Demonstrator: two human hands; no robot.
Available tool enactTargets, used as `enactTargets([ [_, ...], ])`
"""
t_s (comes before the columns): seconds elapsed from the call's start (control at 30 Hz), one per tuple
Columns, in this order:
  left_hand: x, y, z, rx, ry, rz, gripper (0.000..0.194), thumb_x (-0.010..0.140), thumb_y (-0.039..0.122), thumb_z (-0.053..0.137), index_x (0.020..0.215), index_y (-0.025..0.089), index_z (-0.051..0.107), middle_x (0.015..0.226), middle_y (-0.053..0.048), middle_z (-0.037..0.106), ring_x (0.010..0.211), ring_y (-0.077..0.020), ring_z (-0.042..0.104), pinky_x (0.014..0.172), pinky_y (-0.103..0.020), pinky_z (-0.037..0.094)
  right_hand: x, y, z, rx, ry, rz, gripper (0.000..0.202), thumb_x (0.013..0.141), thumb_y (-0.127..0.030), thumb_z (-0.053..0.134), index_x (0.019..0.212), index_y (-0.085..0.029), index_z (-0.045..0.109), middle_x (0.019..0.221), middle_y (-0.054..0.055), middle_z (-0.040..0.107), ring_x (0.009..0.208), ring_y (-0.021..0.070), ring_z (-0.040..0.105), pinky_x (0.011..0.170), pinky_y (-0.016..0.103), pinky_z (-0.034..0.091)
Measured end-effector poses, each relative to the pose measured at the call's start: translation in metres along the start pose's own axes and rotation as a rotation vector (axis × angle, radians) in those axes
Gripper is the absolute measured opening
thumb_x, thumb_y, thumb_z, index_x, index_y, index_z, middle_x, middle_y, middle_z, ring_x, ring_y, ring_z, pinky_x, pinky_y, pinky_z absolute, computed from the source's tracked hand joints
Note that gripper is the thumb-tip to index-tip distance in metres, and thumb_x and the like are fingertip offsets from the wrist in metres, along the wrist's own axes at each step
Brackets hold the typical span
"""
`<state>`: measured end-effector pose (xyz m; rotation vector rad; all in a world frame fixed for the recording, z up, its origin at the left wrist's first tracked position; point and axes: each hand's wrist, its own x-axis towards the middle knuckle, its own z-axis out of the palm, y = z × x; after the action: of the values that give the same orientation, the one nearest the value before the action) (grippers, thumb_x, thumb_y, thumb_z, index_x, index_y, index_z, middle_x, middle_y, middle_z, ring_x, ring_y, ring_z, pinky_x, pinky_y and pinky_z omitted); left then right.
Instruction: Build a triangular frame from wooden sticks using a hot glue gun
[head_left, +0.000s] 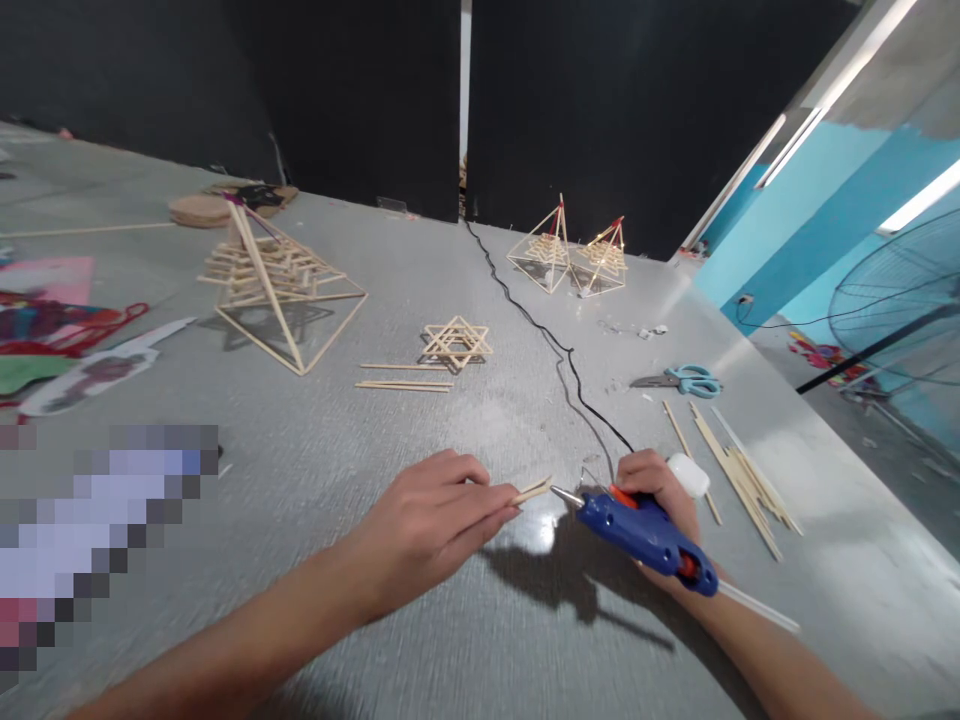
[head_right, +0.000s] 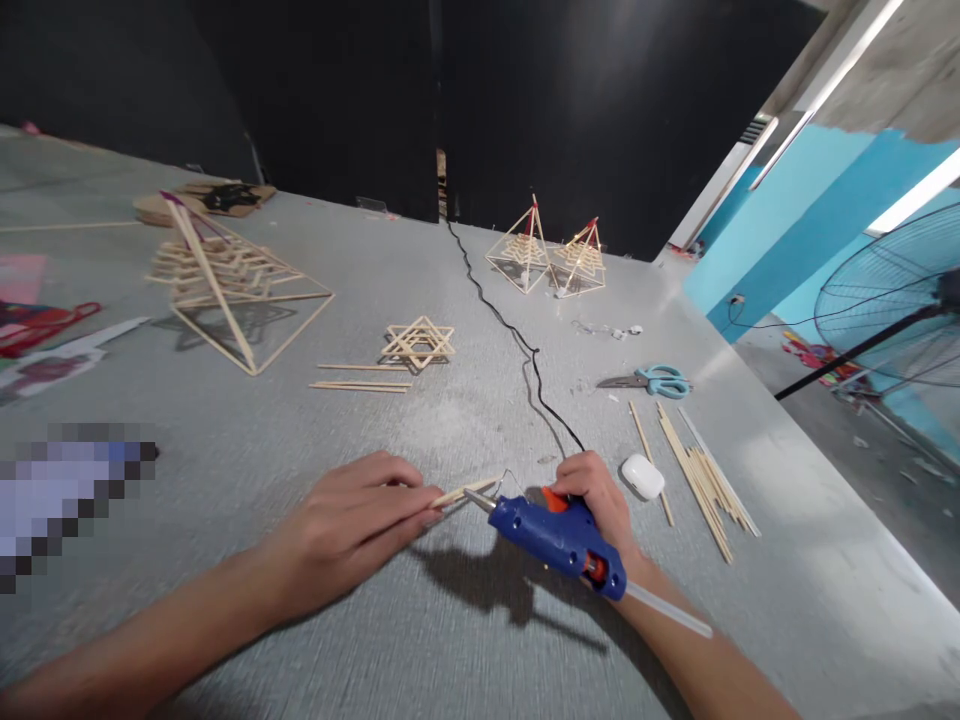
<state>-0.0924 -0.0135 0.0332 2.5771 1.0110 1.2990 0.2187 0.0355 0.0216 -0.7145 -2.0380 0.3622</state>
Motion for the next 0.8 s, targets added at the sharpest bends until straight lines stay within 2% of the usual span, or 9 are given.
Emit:
enactTargets([
  [0.1,0.0,0.0005,0.0002,-0.012,-0.006,-0.004,0.019,0.115,0.023,0.057,0.115,0.018,0.075,0.092,-0.004,0.072,0.082,-0.0148,0.066,0.074,-0.025,0.052,0.0008,0.0,0.0008,-0.019,0.014,-0.084,0.02,0.106,-0.048,0.064,0.106,-0.028,0.063,0.088,0.003,0.063,0.078,0.0203,0.066,0.064,0.034,0.052],
  [0.27,-0.0024,-0.0008,0.0005,-0.015,-0.005,-0.009,0.018,0.115,0.022,0.057,0.115,0.018,0.075,0.092,-0.004,0.071,0.082,-0.0146,0.065,0.074,-0.025,0.052,0.0005,0.001,0.0015,-0.033,0.002,-0.085,0.021,0.107,-0.049,0.062,0.105,-0.028,0.062,0.088,0.003,0.064,0.078,0.0196,0.067,0.064,0.033,0.053],
  [0.37,-0.0024,-0.0009,-0.0001,-0.013,-0.001,-0.013,0.018,0.115,0.023,0.057,0.116,0.018,0.074,0.093,-0.004,0.071,0.082,-0.0148,0.065,0.074,-0.025,0.052,0.0007,0.0012,0.0022,-0.031,0.005,-0.081,0.017,0.106,-0.046,0.063,0.104,-0.028,0.063,0.087,0.003,0.065,0.078,0.0196,0.067,0.063,0.033,0.053],
  [0.53,-0.0006,-0.0009,-0.0001,-0.007,0.018,-0.011,0.018,0.115,0.023,0.057,0.116,0.019,0.074,0.094,-0.004,0.072,0.082,-0.0147,0.066,0.074,-0.026,0.053,0.0063,-0.0009,0.0009,-0.039,0.016,-0.113,0.006,0.105,-0.031,0.064,0.1,-0.027,0.065,0.084,0.002,0.066,0.074,0.0176,0.066,0.064,0.032,0.052],
  [0.63,-0.0007,-0.0017,0.0001,-0.013,0.019,-0.038,0.018,0.115,0.024,0.058,0.115,0.018,0.075,0.092,-0.003,0.073,0.082,-0.0145,0.067,0.075,-0.026,0.054,0.0081,-0.0017,-0.0006,0.0,0.02,-0.128,0.012,0.106,-0.036,0.065,0.101,-0.026,0.067,0.083,0.002,0.067,0.076,0.0186,0.066,0.066,0.033,0.052],
  [0.67,-0.0008,-0.0021,0.0002,-0.016,0.018,-0.046,0.019,0.115,0.024,0.058,0.115,0.018,0.075,0.092,-0.003,0.073,0.082,-0.0145,0.067,0.076,-0.026,0.054,0.0076,-0.0017,-0.0004,0.035,0.039,-0.122,0.016,0.105,-0.041,0.065,0.102,-0.026,0.068,0.083,0.003,0.067,0.076,0.0195,0.066,0.067,0.034,0.052],
  [0.73,-0.0011,-0.003,0.0001,-0.023,0.026,-0.048,0.02,0.115,0.023,0.057,0.114,0.017,0.075,0.092,-0.003,0.073,0.083,-0.0142,0.067,0.076,-0.026,0.054,0.0054,-0.0015,0.0014,0.127,0.163,-0.035,0.023,0.103,-0.05,0.067,0.101,-0.027,0.07,0.082,0.002,0.066,0.076,0.0206,0.064,0.068,0.036,0.053],
  [0.8,-0.0013,-0.0038,-0.0004,-0.028,0.036,-0.038,0.019,0.115,0.021,0.056,0.114,0.016,0.075,0.091,-0.003,0.073,0.083,-0.0141,0.067,0.076,-0.025,0.055,0.0032,-0.001,0.0045,0.188,0.285,0.134,0.018,0.101,-0.046,0.071,0.1,-0.028,0.069,0.082,0.001,0.068,0.076,0.0206,0.065,0.07,0.036,0.053],
])
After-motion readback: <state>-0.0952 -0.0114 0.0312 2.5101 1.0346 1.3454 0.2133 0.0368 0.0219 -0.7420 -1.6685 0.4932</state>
